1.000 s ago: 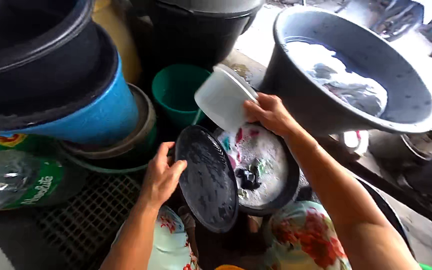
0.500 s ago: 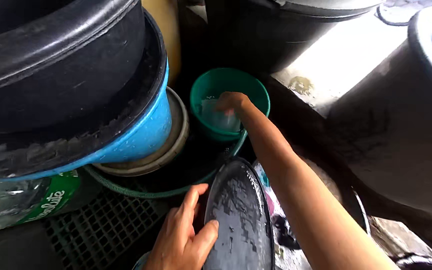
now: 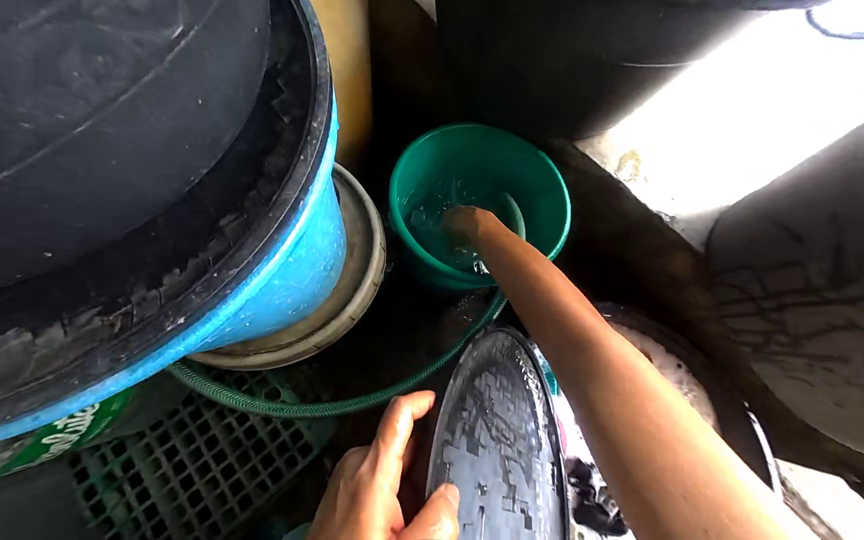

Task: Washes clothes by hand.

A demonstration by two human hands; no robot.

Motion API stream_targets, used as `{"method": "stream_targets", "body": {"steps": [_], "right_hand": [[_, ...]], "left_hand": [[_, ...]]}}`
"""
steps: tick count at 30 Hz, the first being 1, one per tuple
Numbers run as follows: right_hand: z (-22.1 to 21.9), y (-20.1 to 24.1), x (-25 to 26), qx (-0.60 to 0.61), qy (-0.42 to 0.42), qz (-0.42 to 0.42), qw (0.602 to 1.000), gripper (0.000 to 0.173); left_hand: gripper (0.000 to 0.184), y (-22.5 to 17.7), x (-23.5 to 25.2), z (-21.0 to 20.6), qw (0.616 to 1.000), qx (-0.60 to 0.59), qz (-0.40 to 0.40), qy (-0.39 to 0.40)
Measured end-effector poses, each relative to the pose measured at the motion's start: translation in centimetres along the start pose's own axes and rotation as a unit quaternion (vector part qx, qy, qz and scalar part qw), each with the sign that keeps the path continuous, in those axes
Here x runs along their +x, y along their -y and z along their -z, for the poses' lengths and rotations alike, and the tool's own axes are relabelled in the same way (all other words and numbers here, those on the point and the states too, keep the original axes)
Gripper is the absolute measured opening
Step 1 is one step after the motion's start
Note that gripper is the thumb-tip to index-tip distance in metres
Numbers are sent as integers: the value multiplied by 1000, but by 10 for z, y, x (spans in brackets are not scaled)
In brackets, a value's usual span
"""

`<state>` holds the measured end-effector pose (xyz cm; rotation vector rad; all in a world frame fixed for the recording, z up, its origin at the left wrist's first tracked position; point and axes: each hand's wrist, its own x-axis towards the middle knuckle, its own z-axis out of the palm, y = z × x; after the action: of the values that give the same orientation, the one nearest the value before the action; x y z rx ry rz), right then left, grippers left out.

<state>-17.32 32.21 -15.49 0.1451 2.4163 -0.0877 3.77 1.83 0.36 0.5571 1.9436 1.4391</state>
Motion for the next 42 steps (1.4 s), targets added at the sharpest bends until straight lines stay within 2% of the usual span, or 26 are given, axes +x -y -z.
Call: {"method": "stream_targets", "body": {"steps": [2,6,8,10,15,18,25,34,42], "right_hand": [[-2,2,5,-26,16,14,999,32],[-10,0,11,15,-22,-6,1000,35],[19,20,-18,-10,47,-32,998,35],[34,31,-39,-9,74,-49,996,36],[-3,7,-16,51,-41,-33,997,31],[3,15,-41,67,-56,-49,995,28],[-6,17,-77,98,-157,-34,982,26],[5,15,-161,119,-297,24,947,23],[-13,7,-298,138,-389,46,909,21]], "left_hand": [[53,1,0,-1,1000,3,-3,-6],[54,2,2,0,1000,13,4,-19],[54,1,2,-1,999,17,10,-26],[54,1,2,-1,999,20,9,-28],[56,3,3,-4,999,37,8,-30],[56,3,5,-6,998,55,9,-38],[58,-3,4,-5,995,86,38,-32],[58,-11,-2,-9,994,88,52,-41],[54,-15,-14,-12,992,89,35,-83]]}}
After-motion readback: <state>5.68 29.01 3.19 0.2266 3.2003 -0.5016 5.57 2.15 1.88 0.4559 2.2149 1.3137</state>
